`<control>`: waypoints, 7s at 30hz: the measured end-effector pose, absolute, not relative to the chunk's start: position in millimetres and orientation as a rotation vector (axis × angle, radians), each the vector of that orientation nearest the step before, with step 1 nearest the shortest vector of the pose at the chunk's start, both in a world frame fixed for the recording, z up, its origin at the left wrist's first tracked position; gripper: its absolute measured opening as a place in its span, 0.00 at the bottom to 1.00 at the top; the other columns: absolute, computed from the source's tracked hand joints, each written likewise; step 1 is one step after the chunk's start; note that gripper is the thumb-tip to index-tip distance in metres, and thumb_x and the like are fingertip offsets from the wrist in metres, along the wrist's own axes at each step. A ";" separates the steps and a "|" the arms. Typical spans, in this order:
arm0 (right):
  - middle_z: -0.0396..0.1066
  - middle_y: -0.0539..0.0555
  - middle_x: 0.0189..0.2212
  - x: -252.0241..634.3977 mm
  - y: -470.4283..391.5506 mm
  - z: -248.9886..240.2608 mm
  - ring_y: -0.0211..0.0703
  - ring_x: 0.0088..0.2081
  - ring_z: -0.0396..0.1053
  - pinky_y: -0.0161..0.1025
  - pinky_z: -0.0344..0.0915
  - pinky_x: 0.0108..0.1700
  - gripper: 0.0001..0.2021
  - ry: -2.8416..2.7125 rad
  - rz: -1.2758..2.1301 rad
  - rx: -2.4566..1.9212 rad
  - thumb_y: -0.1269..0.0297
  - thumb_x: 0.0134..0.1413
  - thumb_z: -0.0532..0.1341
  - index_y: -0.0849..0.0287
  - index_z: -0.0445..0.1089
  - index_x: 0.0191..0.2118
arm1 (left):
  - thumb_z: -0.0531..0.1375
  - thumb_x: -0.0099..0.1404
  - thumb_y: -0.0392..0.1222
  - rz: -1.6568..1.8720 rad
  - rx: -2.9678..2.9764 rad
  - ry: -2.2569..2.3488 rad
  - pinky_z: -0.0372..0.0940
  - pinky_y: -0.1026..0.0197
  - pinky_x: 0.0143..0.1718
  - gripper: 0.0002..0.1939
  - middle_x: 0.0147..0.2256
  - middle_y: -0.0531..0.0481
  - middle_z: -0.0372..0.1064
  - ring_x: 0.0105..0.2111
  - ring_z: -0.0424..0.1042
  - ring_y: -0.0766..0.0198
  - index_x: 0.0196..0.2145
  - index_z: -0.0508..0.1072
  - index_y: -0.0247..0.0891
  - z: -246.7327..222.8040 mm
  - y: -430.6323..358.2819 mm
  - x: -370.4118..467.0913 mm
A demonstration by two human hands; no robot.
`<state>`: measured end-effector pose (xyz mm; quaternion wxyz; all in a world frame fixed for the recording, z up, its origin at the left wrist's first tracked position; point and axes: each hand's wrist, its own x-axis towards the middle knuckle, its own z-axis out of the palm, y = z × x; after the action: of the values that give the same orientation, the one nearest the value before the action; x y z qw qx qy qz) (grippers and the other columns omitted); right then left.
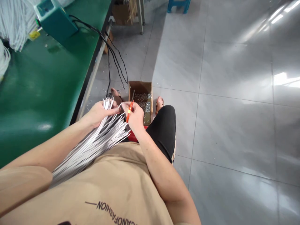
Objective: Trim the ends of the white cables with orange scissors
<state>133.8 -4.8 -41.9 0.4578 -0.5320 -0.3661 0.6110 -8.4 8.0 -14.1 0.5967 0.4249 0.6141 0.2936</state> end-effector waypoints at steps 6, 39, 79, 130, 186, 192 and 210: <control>0.64 0.52 0.28 148.7 -9.3 -53.8 0.35 0.29 0.60 0.34 0.57 0.33 0.16 -1.613 1.182 -1.675 0.53 0.46 0.57 0.65 0.67 0.27 | 0.66 0.44 0.47 0.700 1.095 1.490 0.61 0.64 0.37 0.24 0.32 0.47 0.65 0.31 0.64 0.69 0.33 0.63 0.28 -17.4 8.6 -12.3; 0.63 0.52 0.28 161.5 -13.8 -61.7 0.35 0.29 0.58 0.33 0.54 0.33 0.12 -1.714 0.987 -1.623 0.59 0.48 0.56 0.64 0.65 0.27 | 0.65 0.47 0.38 0.634 0.862 1.373 0.54 0.72 0.26 0.28 0.32 0.49 0.59 0.29 0.62 0.74 0.47 0.67 0.32 -6.5 12.4 -11.8; 0.64 0.50 0.26 159.7 -9.7 -50.0 0.39 0.28 0.60 0.34 0.48 0.26 0.13 -2.083 1.035 -1.777 0.54 0.46 0.54 0.60 0.62 0.25 | 0.65 0.48 0.44 0.649 1.062 1.420 0.61 0.66 0.34 0.22 0.31 0.46 0.64 0.30 0.66 0.68 0.34 0.60 0.29 -15.9 9.9 -8.4; 0.61 0.53 0.21 140.9 -8.7 -39.5 0.32 0.24 0.58 0.32 0.55 0.29 0.16 -0.528 1.756 -1.104 0.63 0.39 0.65 0.72 0.67 0.32 | 0.60 0.55 0.37 0.519 0.867 1.324 0.52 0.70 0.23 0.15 0.28 0.46 0.64 0.24 0.61 0.73 0.33 0.55 0.29 0.2 9.0 3.1; 0.60 0.52 0.23 134.8 -13.4 -34.4 0.29 0.24 0.55 0.30 0.52 0.28 0.15 -0.418 1.681 -1.229 0.60 0.39 0.65 0.68 0.65 0.28 | 0.65 0.45 0.47 0.634 1.057 1.510 0.59 0.66 0.33 0.25 0.30 0.49 0.62 0.27 0.62 0.71 0.35 0.61 0.29 -16.2 8.0 -11.0; 0.60 0.51 0.21 131.7 -1.9 -34.2 0.29 0.23 0.55 0.28 0.53 0.27 0.10 -0.616 1.720 -1.209 0.69 0.36 0.63 0.69 0.66 0.27 | 0.64 0.48 0.47 0.484 1.129 1.390 0.59 0.66 0.38 0.23 0.34 0.47 0.63 0.33 0.63 0.69 0.37 0.63 0.29 -10.9 11.3 -17.5; 0.65 0.52 0.25 127.1 11.4 -36.4 0.34 0.27 0.60 0.31 0.57 0.30 0.12 -0.883 1.566 -1.349 0.63 0.40 0.61 0.66 0.69 0.32 | 0.63 0.50 0.47 0.478 1.184 1.381 0.60 0.61 0.40 0.22 0.35 0.45 0.66 0.34 0.66 0.64 0.40 0.66 0.32 -6.6 13.8 -24.4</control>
<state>127.1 11.4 -36.4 0.4324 -0.5412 -0.3542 0.6282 -24.4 13.8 -6.6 0.5893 0.5087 0.5932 0.2052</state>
